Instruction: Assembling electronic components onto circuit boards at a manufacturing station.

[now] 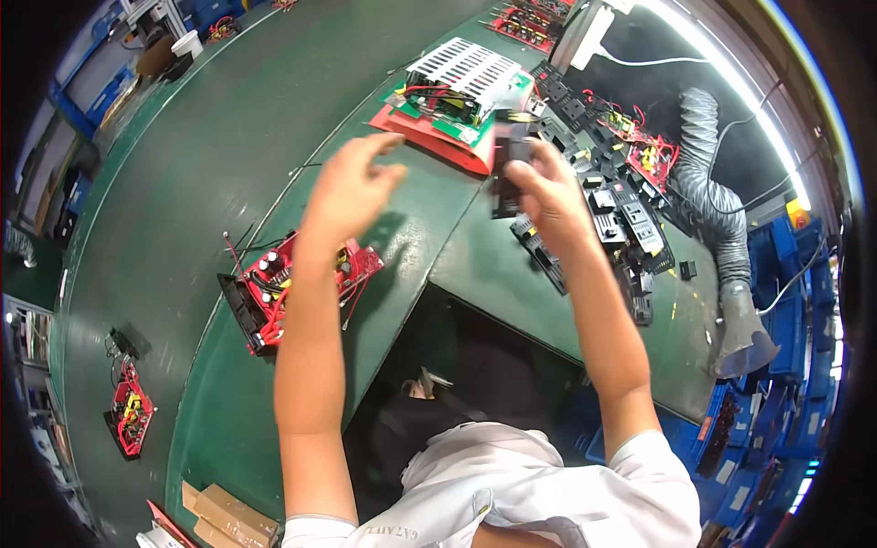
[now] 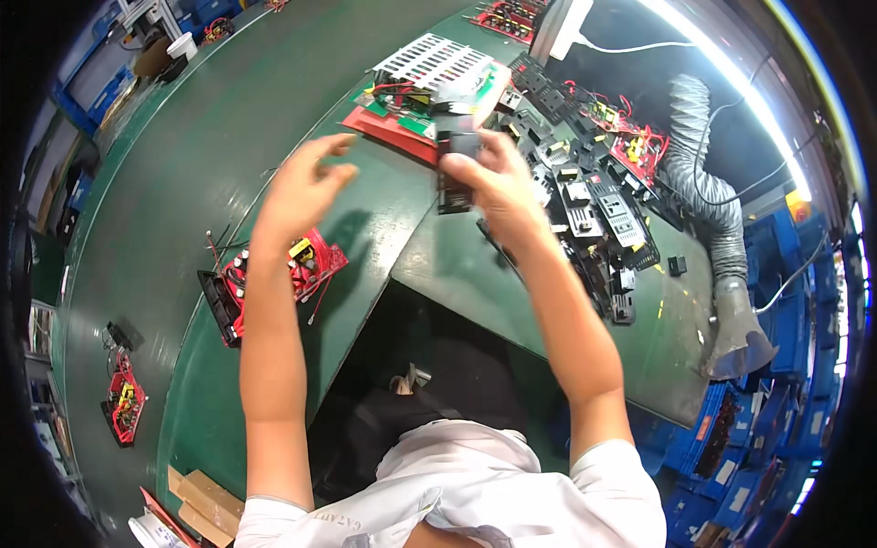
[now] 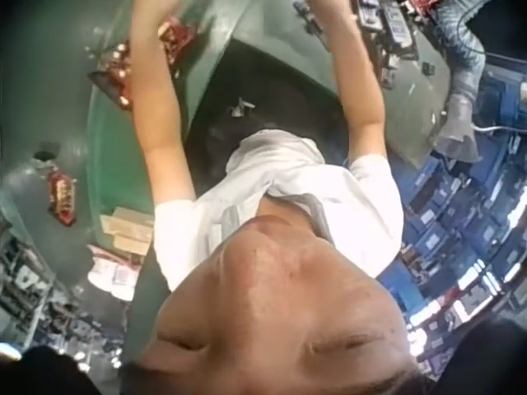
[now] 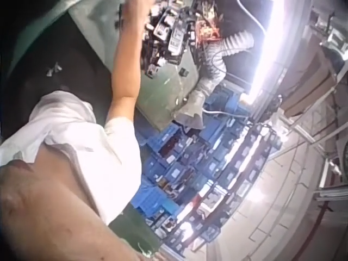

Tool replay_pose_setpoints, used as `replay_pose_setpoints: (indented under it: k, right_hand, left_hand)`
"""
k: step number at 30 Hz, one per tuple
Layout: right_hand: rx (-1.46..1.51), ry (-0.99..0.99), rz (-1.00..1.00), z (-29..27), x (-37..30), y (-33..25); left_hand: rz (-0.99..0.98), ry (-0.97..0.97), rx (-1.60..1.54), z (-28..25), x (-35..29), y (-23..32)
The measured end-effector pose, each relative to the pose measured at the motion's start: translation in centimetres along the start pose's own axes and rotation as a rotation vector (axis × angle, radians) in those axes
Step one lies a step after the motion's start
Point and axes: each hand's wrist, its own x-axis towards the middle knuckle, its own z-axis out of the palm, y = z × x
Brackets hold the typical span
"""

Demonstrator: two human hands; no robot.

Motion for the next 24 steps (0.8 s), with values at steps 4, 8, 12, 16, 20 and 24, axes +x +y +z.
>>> replay_pose_setpoints:
  k: [4,8,12,16,20,24]
  right_hand:
    - [0.408,-0.167,0.226,4.8,2.7,5.4]
    - [0.433,-0.171,0.26,6.6,5.0,8.4]
    - [0.445,-0.21,0.254,6.8,6.5,12.3]
    - [0.399,-0.288,0.163,6.2,7.0,13.5]
    - [0.46,-0.317,0.126,6.3,6.6,13.4]
    - [0.546,-0.316,0.239,6.7,6.4,12.6]
  left_hand:
    - [-0.087,-0.166,0.033,2.8,0.4,-0.3]
    - [0.083,0.105,0.305,0.6,0.8,-5.1]
    - [-0.004,0.262,0.347,0.4,1.2,-6.2]
    - [0.026,0.234,0.492,1.0,0.7,-5.5]
    - [-0.033,0.094,0.632,0.5,0.4,-6.3]
    - [-0.091,0.121,0.546,0.4,0.8,-5.2]
